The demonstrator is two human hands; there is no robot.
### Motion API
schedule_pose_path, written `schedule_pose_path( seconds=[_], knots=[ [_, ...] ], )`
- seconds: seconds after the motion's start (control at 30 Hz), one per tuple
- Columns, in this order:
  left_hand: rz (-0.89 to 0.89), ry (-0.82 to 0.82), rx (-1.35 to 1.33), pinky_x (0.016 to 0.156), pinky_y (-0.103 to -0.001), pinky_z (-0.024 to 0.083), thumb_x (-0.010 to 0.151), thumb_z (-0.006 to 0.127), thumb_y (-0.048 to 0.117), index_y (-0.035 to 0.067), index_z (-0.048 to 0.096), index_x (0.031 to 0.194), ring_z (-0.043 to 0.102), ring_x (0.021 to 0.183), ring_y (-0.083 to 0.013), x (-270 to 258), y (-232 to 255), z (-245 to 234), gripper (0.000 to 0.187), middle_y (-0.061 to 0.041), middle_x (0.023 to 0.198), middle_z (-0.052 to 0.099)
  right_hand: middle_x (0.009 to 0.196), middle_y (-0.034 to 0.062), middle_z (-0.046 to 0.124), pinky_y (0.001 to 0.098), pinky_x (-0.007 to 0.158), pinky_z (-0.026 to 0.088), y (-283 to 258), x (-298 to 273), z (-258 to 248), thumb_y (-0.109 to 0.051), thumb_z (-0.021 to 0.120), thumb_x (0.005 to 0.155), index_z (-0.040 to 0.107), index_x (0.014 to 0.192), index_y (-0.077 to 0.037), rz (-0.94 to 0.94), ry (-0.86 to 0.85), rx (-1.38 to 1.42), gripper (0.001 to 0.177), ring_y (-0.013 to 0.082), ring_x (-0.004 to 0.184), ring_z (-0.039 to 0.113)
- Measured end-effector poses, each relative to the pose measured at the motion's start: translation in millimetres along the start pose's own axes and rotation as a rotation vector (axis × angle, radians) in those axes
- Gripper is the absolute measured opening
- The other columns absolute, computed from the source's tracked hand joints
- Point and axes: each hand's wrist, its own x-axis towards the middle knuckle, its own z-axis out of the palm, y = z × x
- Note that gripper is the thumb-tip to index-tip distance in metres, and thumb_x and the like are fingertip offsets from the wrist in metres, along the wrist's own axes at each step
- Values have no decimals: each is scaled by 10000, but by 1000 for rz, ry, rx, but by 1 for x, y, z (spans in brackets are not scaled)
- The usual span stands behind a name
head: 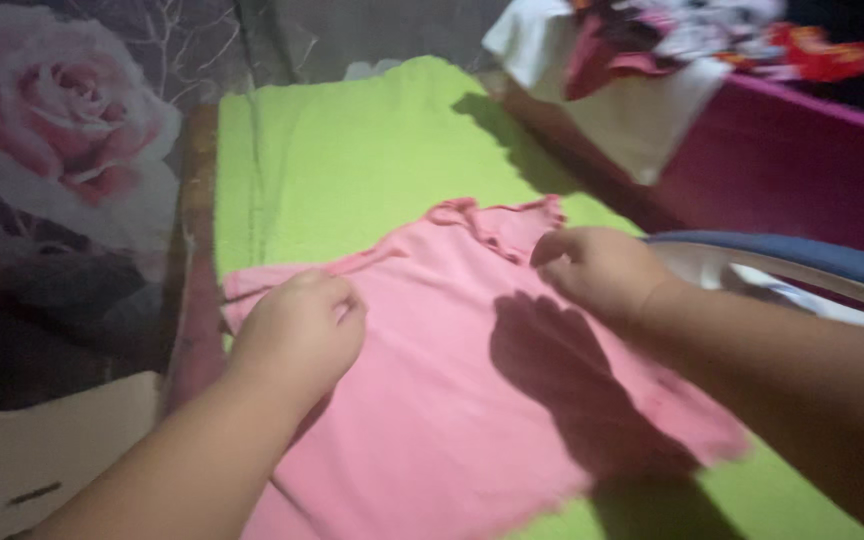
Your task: The person irons a pink garment laid out on a green towel. They use a white and blue electric iron, moving it back and forth across the fabric while using their left hand to hold the garment flat and smooth out wrinkles.
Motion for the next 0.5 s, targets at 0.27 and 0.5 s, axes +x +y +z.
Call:
schedule_pose_path(
  seconds=[0.27,0.5],
  knots=[
    [-280,-285,142,897,-529,507,821,626,233,106,710,1131,611,1088,-426,88,-53,26,346,-221,1159,633,1091,192,704,469,877,532,5,112,42,-389,565,956,653,1284,-137,259,-56,-284,423,342,957,686],
    [-290,-371,149,956,-525,509,867,587,247,132,719,1155,640,1113,-410,98,-67,34,337,-200,1177,674,1021,151,703,441,764,556,77,158,47,-358,583,970,679,1187,-128,284,117,195,331,301,876,689]
  ],
)
